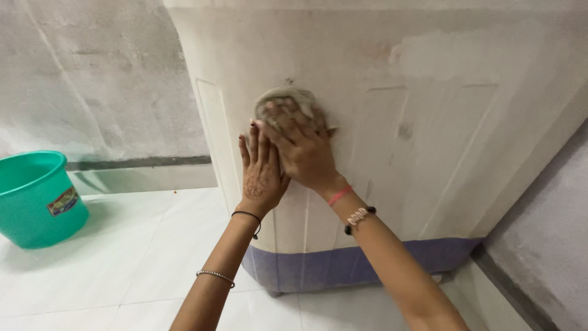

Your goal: The person wipes the exterior front and side panels of a washing machine using a cloth by hand.

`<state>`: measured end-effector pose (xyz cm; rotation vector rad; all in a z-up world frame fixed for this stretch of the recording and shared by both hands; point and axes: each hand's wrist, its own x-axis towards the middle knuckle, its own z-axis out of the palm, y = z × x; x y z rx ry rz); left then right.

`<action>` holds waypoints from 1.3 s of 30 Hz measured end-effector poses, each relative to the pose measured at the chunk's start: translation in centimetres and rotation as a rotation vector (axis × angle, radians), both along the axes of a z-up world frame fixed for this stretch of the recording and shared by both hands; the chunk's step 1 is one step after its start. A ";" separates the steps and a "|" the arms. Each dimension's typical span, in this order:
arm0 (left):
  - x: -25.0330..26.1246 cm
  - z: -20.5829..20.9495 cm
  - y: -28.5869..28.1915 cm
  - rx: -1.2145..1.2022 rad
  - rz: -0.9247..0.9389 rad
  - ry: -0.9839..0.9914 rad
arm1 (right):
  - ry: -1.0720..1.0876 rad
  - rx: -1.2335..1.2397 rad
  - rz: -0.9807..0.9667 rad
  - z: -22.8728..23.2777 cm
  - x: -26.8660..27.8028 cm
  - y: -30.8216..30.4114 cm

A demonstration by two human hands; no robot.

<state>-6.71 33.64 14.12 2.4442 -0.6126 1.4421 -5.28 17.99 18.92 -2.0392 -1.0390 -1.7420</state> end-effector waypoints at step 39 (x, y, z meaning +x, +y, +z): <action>3.0 8.2 -26.3 0.456 0.079 -0.208 | 0.045 0.130 -0.541 -0.9 6.6 -36.9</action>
